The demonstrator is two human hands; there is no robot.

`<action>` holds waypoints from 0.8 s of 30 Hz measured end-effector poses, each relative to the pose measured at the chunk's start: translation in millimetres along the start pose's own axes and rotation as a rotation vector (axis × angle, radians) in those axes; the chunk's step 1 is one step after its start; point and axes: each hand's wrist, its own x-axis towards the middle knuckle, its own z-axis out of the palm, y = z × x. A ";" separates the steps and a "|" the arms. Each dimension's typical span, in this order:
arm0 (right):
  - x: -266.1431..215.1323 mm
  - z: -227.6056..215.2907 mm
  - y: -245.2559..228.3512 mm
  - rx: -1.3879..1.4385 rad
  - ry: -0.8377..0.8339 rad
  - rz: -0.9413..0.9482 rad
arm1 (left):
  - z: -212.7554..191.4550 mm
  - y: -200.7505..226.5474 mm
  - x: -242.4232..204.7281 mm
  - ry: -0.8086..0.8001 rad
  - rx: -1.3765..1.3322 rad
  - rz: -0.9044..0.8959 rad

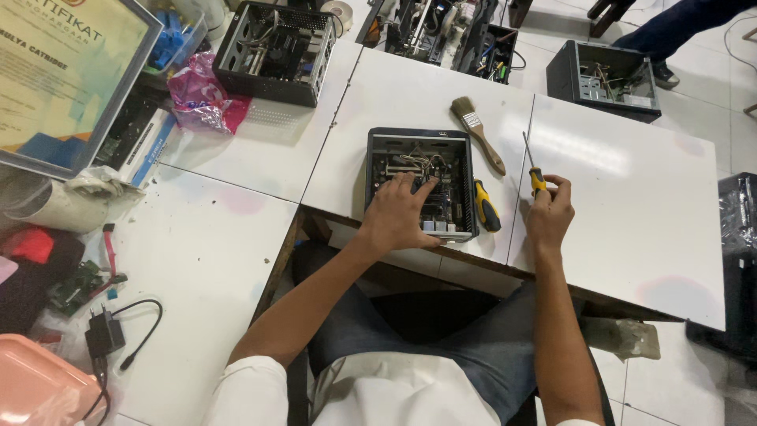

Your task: The person places a motherboard into a computer case, then uses a brush to clean the interior. They then use a screwdriver to secure the motherboard inside the case.

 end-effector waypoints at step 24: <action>-9.4 5.1 -2.5 -0.087 -0.016 -0.163 | -2.3 2.0 -1.2 0.000 0.000 0.005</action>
